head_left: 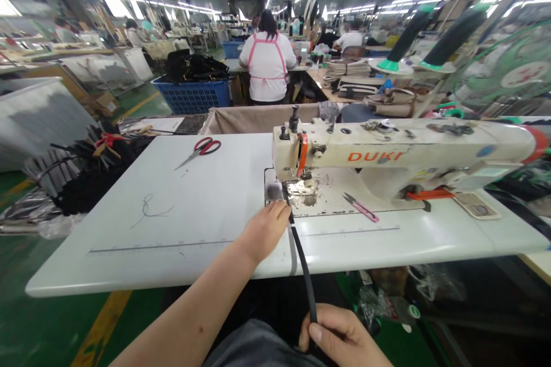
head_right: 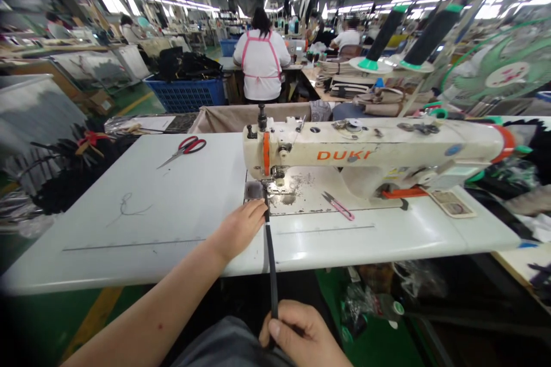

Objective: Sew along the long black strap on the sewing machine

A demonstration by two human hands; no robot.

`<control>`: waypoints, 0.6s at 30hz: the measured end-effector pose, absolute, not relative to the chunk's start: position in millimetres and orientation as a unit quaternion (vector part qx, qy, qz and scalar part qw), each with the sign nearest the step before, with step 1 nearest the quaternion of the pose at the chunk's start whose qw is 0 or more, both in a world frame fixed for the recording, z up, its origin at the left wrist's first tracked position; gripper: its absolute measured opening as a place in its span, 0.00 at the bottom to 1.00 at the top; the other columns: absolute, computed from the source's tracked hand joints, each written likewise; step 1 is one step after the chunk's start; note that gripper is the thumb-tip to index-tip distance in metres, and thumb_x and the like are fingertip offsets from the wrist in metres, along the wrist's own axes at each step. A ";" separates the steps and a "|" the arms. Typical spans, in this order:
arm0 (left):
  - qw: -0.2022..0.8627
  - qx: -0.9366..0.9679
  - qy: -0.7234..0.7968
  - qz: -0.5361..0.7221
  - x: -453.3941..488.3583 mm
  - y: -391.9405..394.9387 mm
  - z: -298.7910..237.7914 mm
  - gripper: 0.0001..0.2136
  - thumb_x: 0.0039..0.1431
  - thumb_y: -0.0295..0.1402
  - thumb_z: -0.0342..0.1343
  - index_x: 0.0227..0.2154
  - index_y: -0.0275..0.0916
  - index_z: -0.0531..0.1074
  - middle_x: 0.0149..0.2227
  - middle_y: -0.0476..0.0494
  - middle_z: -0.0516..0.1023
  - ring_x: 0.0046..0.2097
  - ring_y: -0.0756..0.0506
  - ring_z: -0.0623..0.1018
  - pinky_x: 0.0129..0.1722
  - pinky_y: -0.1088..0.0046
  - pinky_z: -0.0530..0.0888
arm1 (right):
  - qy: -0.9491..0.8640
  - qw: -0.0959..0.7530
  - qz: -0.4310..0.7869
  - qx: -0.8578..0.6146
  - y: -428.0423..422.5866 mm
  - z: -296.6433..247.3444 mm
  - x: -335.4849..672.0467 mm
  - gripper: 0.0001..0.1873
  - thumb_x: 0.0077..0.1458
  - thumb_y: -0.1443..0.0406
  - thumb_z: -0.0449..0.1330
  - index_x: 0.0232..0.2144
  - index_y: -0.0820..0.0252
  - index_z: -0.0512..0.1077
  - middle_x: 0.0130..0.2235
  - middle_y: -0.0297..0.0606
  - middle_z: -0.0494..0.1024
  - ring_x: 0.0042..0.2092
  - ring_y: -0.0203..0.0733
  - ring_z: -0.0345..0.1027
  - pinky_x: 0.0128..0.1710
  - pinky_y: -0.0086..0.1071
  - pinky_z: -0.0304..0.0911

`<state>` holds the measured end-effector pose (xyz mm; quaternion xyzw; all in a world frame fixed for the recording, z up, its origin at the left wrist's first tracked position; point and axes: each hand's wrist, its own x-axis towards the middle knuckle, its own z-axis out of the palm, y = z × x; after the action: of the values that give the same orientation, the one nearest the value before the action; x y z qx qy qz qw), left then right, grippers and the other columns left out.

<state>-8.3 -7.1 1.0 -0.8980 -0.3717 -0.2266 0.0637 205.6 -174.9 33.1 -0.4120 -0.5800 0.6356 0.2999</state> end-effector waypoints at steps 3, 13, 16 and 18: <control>0.068 -0.897 -0.368 -0.234 -7.7 -6.9 0.9 0.09 0.73 0.28 0.49 0.51 0.36 0.70 0.54 0.35 0.78 0.58 0.39 0.78 0.61 0.58 0.76 | -0.564 0.315 0.628 -0.435 -171.1 28.7 203.9 0.26 0.67 0.47 0.59 0.31 0.59 0.83 0.31 0.40 0.81 0.36 0.43 0.73 0.40 0.34 0.65; 0.064 -0.900 -0.363 -0.233 -6.8 -4.0 -0.8 0.12 0.72 0.25 0.46 0.53 0.38 0.69 0.55 0.35 0.77 0.60 0.39 0.77 0.63 0.57 0.75 | -0.551 0.321 0.644 -0.422 -161.7 -0.9 203.4 0.31 0.65 0.42 0.58 0.26 0.61 0.81 0.26 0.40 0.79 0.32 0.42 0.71 0.36 0.33 0.62; 0.066 -0.897 -0.375 -0.226 -4.5 -1.6 -2.0 0.13 0.72 0.26 0.47 0.55 0.37 0.68 0.57 0.35 0.76 0.62 0.39 0.76 0.66 0.55 0.73 | -0.536 0.326 0.647 -0.434 -162.1 5.1 202.4 0.30 0.66 0.43 0.57 0.27 0.60 0.82 0.27 0.40 0.80 0.33 0.42 0.72 0.38 0.33 0.63; 0.062 -0.893 -0.385 -0.226 -2.9 -0.6 -2.5 0.14 0.72 0.27 0.48 0.57 0.36 0.67 0.58 0.34 0.75 0.64 0.38 0.75 0.67 0.55 0.71 | -0.524 0.328 0.652 -0.438 -162.1 8.8 201.6 0.30 0.66 0.44 0.58 0.27 0.60 0.82 0.27 0.39 0.80 0.33 0.42 0.71 0.39 0.34 0.64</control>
<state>-2.9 -0.6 -2.5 -0.8925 -0.3850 -0.2265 0.0620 201.6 -162.1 8.8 -0.4385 -0.5242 0.6523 0.3278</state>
